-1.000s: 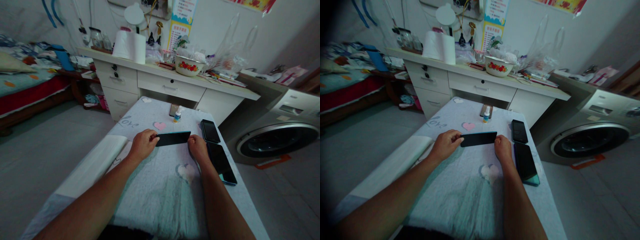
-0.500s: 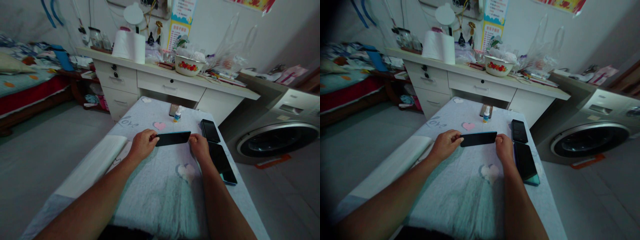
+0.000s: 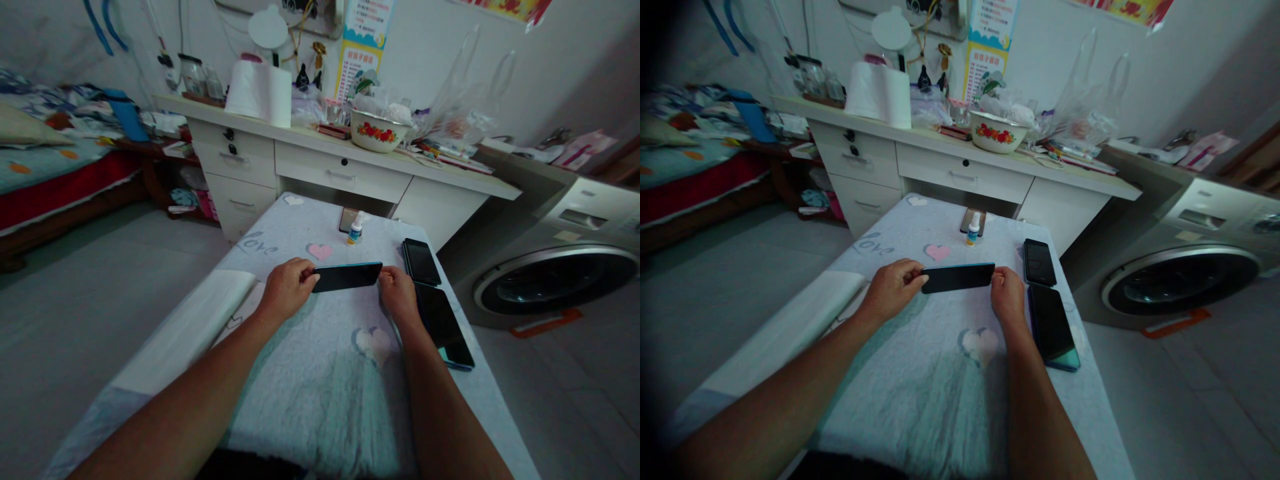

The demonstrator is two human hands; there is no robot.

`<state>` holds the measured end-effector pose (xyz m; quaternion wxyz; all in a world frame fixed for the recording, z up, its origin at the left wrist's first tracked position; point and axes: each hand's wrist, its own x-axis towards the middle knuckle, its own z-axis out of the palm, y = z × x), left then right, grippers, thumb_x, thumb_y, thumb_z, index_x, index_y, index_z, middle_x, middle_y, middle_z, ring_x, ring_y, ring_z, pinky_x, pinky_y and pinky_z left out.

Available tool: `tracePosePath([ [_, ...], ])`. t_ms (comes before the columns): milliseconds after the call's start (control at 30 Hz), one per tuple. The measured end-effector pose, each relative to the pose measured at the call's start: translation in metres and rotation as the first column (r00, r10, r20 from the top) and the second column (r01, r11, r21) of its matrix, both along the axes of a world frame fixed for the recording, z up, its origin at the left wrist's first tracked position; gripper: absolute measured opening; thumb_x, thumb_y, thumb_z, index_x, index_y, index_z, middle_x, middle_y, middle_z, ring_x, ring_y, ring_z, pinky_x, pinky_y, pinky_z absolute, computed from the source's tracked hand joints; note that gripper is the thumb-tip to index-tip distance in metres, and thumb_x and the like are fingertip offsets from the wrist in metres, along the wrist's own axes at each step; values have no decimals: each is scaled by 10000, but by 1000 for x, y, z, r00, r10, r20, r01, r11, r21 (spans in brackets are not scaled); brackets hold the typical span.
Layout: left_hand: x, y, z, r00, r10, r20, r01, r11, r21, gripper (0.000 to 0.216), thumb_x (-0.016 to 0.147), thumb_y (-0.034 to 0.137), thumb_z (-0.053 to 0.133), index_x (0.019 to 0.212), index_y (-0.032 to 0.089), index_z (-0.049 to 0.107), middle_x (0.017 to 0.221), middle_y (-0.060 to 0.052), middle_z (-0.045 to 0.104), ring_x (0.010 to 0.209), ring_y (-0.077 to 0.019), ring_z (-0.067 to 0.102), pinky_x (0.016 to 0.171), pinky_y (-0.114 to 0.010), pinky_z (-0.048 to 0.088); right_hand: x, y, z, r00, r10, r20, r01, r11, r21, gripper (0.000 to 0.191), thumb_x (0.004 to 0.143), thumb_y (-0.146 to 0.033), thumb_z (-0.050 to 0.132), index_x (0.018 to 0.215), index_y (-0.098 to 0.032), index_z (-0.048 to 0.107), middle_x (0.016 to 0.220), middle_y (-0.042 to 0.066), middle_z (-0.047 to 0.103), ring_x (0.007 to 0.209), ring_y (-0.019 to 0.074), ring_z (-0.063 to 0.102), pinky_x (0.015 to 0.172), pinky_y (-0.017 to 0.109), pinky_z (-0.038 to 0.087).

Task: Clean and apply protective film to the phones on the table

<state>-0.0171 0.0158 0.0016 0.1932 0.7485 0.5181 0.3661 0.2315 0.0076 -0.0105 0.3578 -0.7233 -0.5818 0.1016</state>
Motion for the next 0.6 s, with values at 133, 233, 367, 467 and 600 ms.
tracePosePath([
  [133, 1, 0, 0, 1000, -3, -3, 4, 1000, 5, 71, 774, 213, 583, 750, 173, 635, 718, 2, 609, 661, -116, 549, 637, -238, 389, -1, 0, 1, 983, 23, 180, -1, 992, -123, 282, 819, -161, 419, 874, -139, 695, 824, 82, 696, 746, 169, 590, 658, 241, 353],
  [233, 0, 0, -1, 1000, -4, 1, 4, 1000, 12, 66, 772, 214, 586, 758, 173, 636, 725, 3, 610, 666, -116, 553, 639, -238, 391, -2, 0, 1, 959, 46, 278, -2, 987, -158, 277, 834, -143, 413, 867, -133, 688, 829, 94, 690, 742, 171, 579, 647, 253, 328],
  [367, 0, 0, -2, 1000, -3, 0, 3, 1000, 12, 71, 774, 216, 585, 749, 171, 634, 716, 4, 604, 661, -115, 551, 641, -240, 392, -3, 0, 0, 943, 45, 330, 12, 985, -170, 265, 835, -149, 424, 850, -132, 688, 834, 112, 688, 748, 184, 581, 638, 266, 319],
  [467, 0, -1, -1, 1000, 2, 3, -2, 1000, 7, 69, 770, 210, 586, 760, 171, 641, 718, 3, 607, 662, -116, 553, 639, -240, 390, -1, 0, -1, 963, 36, 268, 6, 988, -155, 266, 817, -148, 432, 852, -134, 696, 835, 111, 695, 752, 189, 593, 651, 267, 342],
  [600, 1, -1, 0, 1000, 5, 4, -5, 1000, 10, 71, 768, 211, 586, 743, 171, 639, 707, 4, 605, 651, -115, 547, 633, -240, 388, 4, 1, -5, 998, 2, 56, 2, 997, -71, 262, 797, -198, 455, 860, -147, 704, 805, 85, 701, 739, 194, 615, 663, 270, 394],
])
